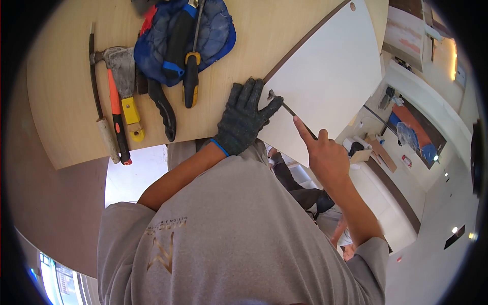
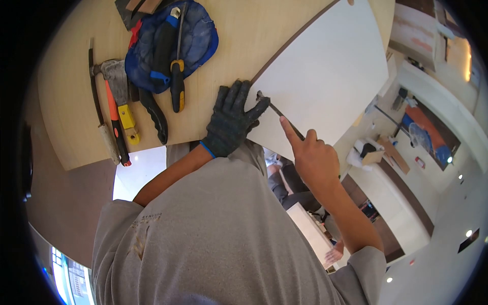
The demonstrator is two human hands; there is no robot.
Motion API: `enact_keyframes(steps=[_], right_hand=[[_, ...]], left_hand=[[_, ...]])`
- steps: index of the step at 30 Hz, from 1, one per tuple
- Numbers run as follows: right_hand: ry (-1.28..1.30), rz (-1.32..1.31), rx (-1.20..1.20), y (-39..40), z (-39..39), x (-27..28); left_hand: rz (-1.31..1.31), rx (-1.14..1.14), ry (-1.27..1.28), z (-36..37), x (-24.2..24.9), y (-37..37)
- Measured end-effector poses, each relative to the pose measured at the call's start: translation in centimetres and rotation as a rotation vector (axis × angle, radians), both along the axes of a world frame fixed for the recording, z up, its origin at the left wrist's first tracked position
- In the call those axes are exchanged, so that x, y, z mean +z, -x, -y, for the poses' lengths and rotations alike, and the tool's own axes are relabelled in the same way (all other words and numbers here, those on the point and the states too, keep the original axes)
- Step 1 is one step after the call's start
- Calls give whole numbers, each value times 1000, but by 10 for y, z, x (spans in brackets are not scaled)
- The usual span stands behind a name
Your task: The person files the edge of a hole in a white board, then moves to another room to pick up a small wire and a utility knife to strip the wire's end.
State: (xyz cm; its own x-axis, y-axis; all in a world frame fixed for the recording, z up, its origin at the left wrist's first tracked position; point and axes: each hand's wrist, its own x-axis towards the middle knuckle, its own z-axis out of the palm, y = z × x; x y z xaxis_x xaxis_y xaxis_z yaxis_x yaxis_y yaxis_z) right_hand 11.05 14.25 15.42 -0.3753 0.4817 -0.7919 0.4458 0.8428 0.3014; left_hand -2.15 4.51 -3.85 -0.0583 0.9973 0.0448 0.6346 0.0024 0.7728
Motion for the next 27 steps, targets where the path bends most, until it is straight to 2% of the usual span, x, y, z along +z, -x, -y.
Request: enact_keyframes(steps=[6, 9, 12, 15, 18, 22, 24, 27], right_hand=[[1, -2, 13, 1, -1, -1], [49, 2, -111, 4, 2, -1], [272, -236, -529, -11, 1, -19], [412, -392, -892, -11, 0, -14], [170, -541, -882, -37, 33, -28], [-164, -953, -1039, -99, 97, -47], [-316, -857, -1382, -127, 133, -57], [-455, -1150, -1780, -150, 184, -93]], left_hand=[[-5, 23, -4, 0, 0, -1], [-4, 25, 3, -1, 2, -1], [-16, 5, 46, -1, 8, 1], [-21, -19, 64, -4, 10, 3], [13, -22, 61, -3, 10, 4], [38, -19, 21, -12, 20, 15], [65, -5, -45, -36, 15, 24], [-29, -100, -269, -127, 18, 40]])
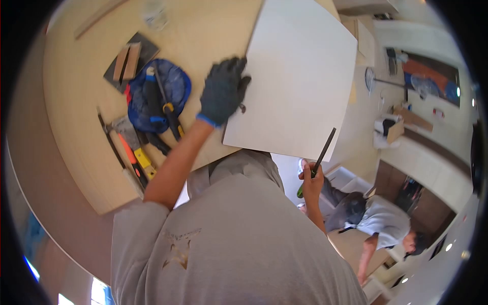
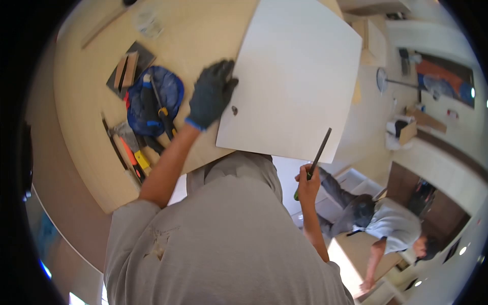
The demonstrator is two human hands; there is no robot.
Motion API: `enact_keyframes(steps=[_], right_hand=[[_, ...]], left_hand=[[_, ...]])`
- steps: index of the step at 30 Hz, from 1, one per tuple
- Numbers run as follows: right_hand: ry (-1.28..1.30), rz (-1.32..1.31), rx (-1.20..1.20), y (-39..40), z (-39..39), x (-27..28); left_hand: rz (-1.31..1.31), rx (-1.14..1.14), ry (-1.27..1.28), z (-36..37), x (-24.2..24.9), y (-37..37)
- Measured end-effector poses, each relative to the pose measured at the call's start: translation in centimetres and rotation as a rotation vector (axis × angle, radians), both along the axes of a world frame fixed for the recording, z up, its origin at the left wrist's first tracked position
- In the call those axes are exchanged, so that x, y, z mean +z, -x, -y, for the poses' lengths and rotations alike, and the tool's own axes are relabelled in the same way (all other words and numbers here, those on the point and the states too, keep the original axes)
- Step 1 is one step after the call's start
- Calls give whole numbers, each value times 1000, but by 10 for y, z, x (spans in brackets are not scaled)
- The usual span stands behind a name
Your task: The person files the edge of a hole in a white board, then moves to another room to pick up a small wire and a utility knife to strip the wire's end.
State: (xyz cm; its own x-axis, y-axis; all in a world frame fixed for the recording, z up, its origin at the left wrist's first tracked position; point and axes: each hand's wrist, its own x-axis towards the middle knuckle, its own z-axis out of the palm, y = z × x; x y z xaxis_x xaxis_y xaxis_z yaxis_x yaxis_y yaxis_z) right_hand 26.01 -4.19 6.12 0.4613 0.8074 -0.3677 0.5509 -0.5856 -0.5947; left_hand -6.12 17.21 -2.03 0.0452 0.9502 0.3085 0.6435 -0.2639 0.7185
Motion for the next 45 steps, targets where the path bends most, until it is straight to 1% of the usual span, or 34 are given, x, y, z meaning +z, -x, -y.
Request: enact_keyframes(steps=[1, 2, 3, 4, 5, 8, 9, 11, 12, 15, 16, 19, 20, 24, 27, 28, 31, 32, 33, 35, 36, 37, 38, 40, 41, 42, 44, 45], right_hand=[[-70, -58, -78, -1, 13, -13], [-143, -117, -156, 2, 24, -25], [-231, -177, -239, 5, 29, -37], [-229, -170, -316, 3, 34, -46], [-271, -252, -415, 3, 36, -54], [-300, -398, -600, -4, 30, -79], [-317, -446, -651, -7, 26, -85], [-358, -479, -683, -17, 16, -105], [-381, -477, -655, -23, 12, -111], [-418, -517, -729, -33, -7, -112], [-452, -541, -715, -38, -12, -116], [-417, -501, -649, -52, -22, -134], [-462, -516, -678, -50, -23, -139], [-447, -591, -707, -49, -19, -146], [-413, -624, -699, -53, -17, -142], [-408, -634, -703, -53, -15, -144], [-432, -634, -714, -49, -13, -150], [-448, -619, -723, -49, -11, -150], [-464, -665, -759, -48, -7, -146], [-497, -747, -813, -45, -6, -130], [-474, -779, -874, -42, -5, -121], [-444, -769, -851, -37, -2, -118], [-415, -762, -822, -33, 1, -114], [-373, -748, -743, -26, 4, -111], [-400, -732, -773, -27, 3, -111], [-432, -720, -798, -27, 1, -114], [-487, -665, -820, -29, -4, -112], [-529, -743, -857, -37, -5, -115]], left_hand=[[-76, -3, -46, -37, -6, -4], [-143, 33, -25, -72, -10, -12], [-282, 52, 18, -102, -7, -21], [-329, 16, 7, -130, -6, -30], [-380, -13, -7, -154, -7, -41], [-658, -94, -130, -190, -25, -74], [-730, -173, -116, -189, -26, -82], [-762, -153, -185, -180, -54, -93], [-760, -152, -172, -178, -56, -94], [-767, -151, -115, -170, -53, -95], [-783, -150, -96, -172, -56, -94], [-847, -128, -1, -176, -49, -99], [-871, -121, 42, -177, -49, -100], [-904, -70, 139, -179, -42, -105], [-871, -44, 150, -196, -45, -105], [-907, -44, 160, -207, -46, -104], [-923, -17, 155, -249, -54, -102], [-964, 0, 129, -267, -57, -101], [-997, 8, 105, -281, -65, -99], [-988, 10, 109, -296, -58, -101], [-1001, -4, 101, -298, -51, -102], [-1014, -13, 90, -300, -48, -102], [-996, -11, -17, -299, -47, -102], [-937, -67, -54, -297, -45, -99], [-909, -82, -75, -297, -42, -95], [-889, -76, -213, -299, -46, -89], [-932, -79, -121, -294, -35, -84], [-956, -71, -68, -289, -30, -79]])
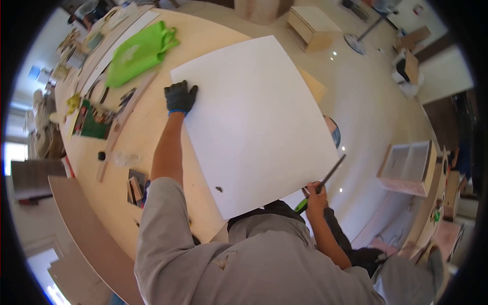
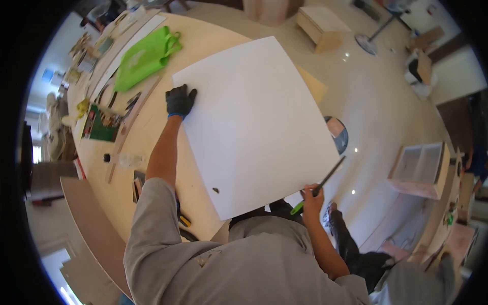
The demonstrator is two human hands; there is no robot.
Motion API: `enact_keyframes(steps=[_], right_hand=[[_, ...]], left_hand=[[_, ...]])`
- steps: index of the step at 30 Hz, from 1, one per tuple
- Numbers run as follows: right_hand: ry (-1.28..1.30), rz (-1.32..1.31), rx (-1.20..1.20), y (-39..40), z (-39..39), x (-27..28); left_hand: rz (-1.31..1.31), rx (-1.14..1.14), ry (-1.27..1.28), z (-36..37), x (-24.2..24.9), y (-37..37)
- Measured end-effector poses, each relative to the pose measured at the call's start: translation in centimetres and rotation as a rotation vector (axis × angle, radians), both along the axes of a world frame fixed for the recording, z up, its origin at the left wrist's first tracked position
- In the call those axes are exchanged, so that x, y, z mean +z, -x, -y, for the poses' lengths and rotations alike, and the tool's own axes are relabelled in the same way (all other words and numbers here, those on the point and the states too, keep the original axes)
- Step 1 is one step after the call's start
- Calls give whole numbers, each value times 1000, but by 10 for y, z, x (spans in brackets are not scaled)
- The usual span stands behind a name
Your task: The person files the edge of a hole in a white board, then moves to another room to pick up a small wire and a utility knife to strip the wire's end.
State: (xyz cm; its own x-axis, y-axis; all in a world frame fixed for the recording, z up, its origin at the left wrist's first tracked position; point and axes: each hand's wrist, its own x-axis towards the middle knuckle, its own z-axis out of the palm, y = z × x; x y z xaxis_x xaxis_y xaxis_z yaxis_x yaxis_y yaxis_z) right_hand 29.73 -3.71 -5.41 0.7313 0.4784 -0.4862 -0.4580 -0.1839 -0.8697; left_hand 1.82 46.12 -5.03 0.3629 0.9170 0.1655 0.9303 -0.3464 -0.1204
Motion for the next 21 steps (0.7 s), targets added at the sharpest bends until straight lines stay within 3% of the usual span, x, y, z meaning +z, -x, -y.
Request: enact_keyframes(steps=[6, 10, 12, 21], right_hand=[[72, 260, 66, -97, -16, -34], [39, 471, 259, -174, -56, -46], [67, 749, 292, -210, -86, -61], [-22, 872, 557, -312, -194, -87]], left_hand=[[77, 49, -125, 70, -9, 29], [141, 129, -34, 140, 8, 34], [209, 152, -64, 167, -1, 35], [173, 407, 6, 288, 16, 0]])
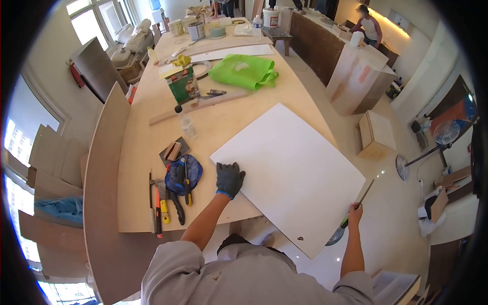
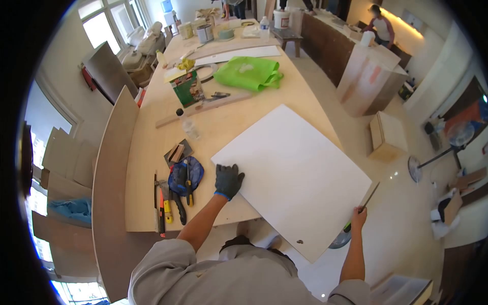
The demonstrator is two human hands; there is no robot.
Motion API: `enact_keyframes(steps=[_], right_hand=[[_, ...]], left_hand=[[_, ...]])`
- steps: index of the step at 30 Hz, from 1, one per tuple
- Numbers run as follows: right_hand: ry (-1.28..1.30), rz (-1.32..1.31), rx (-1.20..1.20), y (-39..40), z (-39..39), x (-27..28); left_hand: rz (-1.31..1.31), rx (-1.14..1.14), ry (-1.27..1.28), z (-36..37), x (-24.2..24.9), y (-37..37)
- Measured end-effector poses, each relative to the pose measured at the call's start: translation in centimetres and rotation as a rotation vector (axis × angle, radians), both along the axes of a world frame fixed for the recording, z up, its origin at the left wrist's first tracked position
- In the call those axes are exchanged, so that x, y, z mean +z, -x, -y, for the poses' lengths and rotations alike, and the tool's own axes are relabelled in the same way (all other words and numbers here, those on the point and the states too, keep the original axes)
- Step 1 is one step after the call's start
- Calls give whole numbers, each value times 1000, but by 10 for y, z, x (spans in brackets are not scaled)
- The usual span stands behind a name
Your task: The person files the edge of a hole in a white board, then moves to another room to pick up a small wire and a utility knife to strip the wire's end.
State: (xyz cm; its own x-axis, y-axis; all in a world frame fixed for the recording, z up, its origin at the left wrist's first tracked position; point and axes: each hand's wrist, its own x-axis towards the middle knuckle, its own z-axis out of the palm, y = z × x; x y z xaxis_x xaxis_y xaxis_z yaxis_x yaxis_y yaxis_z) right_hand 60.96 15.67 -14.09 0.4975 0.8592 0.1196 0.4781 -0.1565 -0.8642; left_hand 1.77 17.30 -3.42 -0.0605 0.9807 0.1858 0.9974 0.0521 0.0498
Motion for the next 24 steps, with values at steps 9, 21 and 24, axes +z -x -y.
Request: enact_keyframes(steps=[9, 21, 24], right_hand=[[146, 30, 173, 18, 43, 20], [147, 408, 168, 11, -8, 36], [237, 378, 165, 20, -19, 50]], left_hand=[[-36, 78, 81, 59, 3, -27], [68, 76, 170, 123, 12, -59], [86, 90, 235, 140, 24, -70]])
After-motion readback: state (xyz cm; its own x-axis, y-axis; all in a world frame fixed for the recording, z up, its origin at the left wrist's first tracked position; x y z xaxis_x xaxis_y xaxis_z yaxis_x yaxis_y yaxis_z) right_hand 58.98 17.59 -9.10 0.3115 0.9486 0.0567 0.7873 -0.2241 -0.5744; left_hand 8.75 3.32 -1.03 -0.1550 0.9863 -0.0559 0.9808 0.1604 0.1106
